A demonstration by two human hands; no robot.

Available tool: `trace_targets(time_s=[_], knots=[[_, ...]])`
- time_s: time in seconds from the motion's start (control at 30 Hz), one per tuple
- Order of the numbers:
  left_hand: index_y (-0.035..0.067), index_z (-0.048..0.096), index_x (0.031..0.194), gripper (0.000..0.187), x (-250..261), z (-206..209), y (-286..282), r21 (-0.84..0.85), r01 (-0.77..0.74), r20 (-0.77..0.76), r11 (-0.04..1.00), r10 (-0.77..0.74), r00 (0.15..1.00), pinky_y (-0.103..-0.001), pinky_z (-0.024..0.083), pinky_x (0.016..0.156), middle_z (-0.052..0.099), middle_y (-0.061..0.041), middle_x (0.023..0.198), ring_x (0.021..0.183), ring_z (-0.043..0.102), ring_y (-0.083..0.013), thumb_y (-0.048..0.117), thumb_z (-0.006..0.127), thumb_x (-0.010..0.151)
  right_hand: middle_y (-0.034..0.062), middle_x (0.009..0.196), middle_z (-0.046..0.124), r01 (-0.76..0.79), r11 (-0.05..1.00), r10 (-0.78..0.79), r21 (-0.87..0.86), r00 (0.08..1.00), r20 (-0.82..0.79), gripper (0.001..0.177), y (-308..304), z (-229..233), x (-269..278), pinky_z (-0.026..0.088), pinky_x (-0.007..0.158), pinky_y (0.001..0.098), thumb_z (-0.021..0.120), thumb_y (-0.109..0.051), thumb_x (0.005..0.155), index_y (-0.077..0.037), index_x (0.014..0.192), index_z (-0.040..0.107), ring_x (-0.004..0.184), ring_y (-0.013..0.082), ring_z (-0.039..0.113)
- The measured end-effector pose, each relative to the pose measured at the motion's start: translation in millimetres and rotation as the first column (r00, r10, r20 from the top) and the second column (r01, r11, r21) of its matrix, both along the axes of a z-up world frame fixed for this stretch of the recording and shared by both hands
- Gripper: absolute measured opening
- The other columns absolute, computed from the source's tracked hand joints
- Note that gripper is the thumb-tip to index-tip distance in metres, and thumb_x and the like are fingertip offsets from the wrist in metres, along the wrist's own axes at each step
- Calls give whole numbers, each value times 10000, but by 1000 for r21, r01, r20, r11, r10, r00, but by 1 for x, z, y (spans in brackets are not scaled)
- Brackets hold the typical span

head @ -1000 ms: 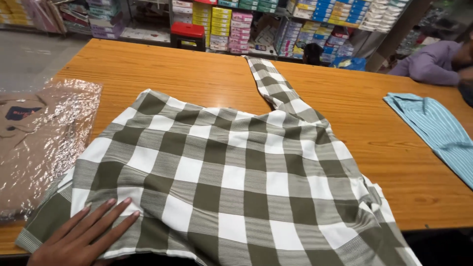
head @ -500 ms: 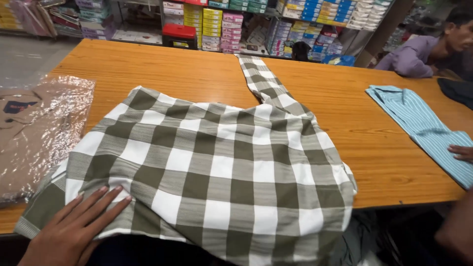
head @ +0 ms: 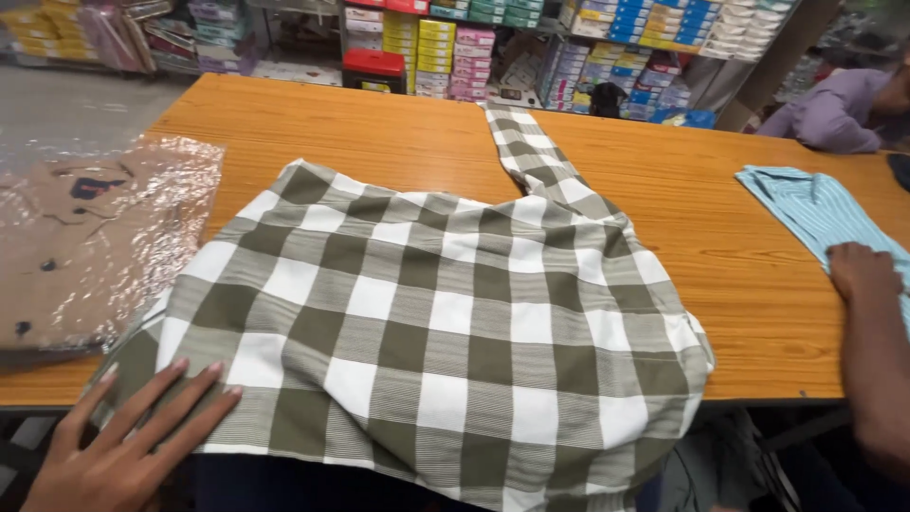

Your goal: Fold a tan shirt and place it into a plastic bag, then lay out a green-and-white checkered shirt on the counter.

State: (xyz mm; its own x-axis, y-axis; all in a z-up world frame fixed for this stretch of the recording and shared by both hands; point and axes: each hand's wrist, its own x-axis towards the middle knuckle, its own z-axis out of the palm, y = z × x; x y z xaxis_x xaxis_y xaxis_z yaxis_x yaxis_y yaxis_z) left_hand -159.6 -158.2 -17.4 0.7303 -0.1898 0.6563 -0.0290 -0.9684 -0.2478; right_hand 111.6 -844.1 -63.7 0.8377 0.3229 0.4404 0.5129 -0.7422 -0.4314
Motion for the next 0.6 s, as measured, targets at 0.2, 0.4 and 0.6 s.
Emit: trace_targets(time_s=[0.2, 0.4, 0.6], knots=[[307, 283, 1648, 550, -36, -28, 27, -36, 152, -25, 988, -153, 988, -601, 116, 1281, 323, 26, 1640, 1526, 265, -157, 418, 303, 1110, 78, 1256, 716, -63, 998, 63, -31, 998, -15, 440, 105, 89, 33, 541, 994, 372, 729, -280, 885, -153, 1304, 684, 1176, 229, 698], [298, 483, 1535, 581, -1, 17, 20, 19, -50, -202, 999, 52, 978, -609, 279, 1292, 550, 67, 1507, 1452, 435, -123, 377, 488, 959, 83, 1369, 665, -320, 934, 321, -158, 947, -18, 463, 224, 160, 105, 510, 1024, 428, 662, -305, 886, -168, 1327, 635, 1269, 324, 629], [248, 545, 1475, 635, 164, 118, 6, -415, -237, -557, 879, -39, 829, -372, 434, 1135, 591, -35, 1420, 1312, 554, -219, 152, 642, 855, 30, 1601, 424, -334, 845, 288, -417, 942, -170, 607, 274, 126, 226, 382, 1089, 490, 538, -498, 952, -268, 1510, 472, 1406, 285, 467]])
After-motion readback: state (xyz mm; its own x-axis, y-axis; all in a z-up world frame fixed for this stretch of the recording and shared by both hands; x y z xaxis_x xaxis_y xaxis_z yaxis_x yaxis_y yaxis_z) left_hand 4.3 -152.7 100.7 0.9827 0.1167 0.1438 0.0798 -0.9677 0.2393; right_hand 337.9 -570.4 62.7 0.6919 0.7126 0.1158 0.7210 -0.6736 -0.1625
